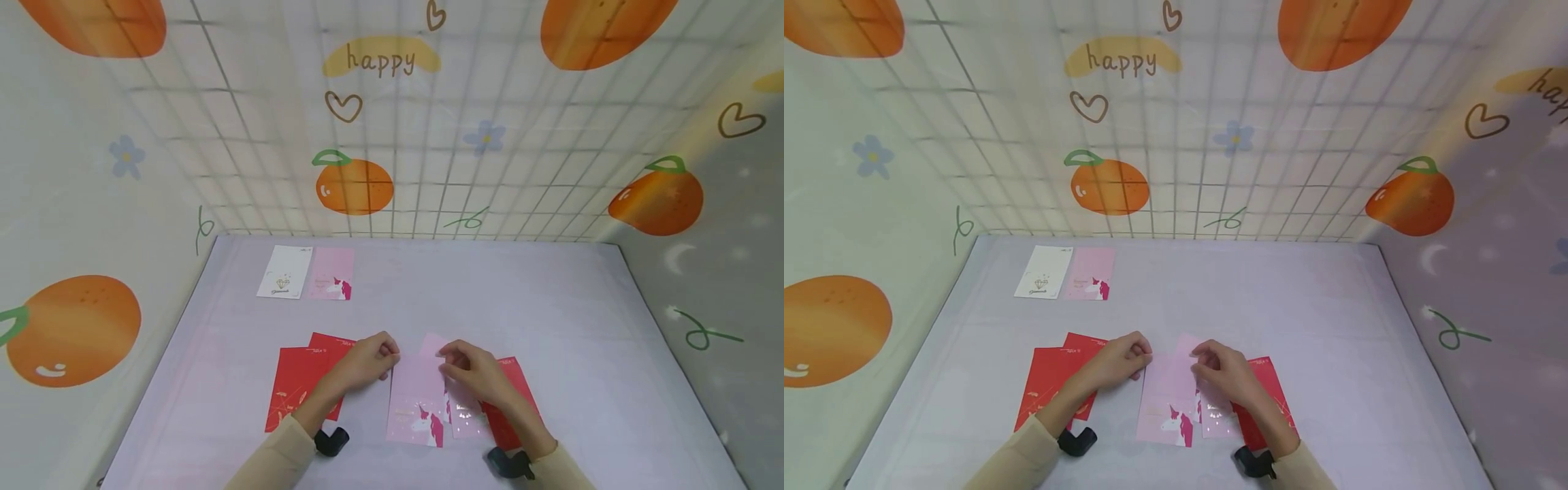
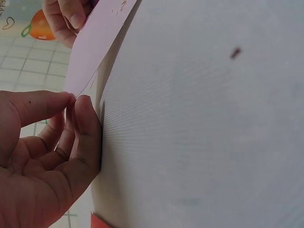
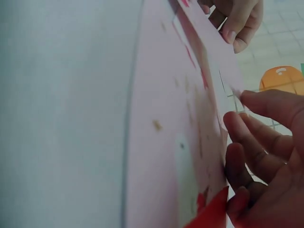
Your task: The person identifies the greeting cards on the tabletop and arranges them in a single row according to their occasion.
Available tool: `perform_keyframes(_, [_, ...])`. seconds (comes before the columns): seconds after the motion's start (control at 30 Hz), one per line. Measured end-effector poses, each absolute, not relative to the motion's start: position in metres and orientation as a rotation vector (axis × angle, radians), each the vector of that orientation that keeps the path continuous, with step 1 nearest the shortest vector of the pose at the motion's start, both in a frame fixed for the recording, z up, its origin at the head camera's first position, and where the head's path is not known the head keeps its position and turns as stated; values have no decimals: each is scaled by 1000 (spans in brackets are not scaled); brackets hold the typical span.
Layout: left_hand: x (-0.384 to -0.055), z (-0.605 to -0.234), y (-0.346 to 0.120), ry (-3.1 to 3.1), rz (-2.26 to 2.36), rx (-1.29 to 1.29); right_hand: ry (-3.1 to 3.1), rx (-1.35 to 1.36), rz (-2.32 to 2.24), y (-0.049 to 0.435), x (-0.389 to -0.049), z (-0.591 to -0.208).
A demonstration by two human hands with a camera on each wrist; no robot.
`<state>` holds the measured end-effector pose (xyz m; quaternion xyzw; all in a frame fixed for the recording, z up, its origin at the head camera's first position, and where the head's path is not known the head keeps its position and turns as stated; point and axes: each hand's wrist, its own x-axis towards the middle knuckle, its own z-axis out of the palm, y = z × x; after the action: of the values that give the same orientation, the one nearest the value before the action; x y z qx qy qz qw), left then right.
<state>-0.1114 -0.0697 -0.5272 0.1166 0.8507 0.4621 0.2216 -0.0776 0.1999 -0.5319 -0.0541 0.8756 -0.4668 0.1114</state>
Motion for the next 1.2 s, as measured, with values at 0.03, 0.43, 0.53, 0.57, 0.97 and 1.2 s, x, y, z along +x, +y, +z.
perform_keyframes(0.03, [-111,-527,-70,2350,1279,322,2568,-161,-1373,199,-78,-532])
perform_keyframes(0.43, [-113,-529,-70,2337,1295,324,2568,-211,-1386,197,-77,-531])
perform_keyframes(0.53, [-113,-529,-70,2330,1304,324,2563,-202,-1392,196,-77,-531])
perform_keyframes(0.57, [-113,-529,-70,2328,1307,325,2563,-201,-1393,196,-77,-531])
perform_keyframes(0.97, [-117,-529,-75,2248,1396,330,2547,-232,-1458,197,-78,-531])
perform_keyframes(1.2, [-118,-528,-78,2061,1550,281,2456,-231,-1571,198,-79,-532])
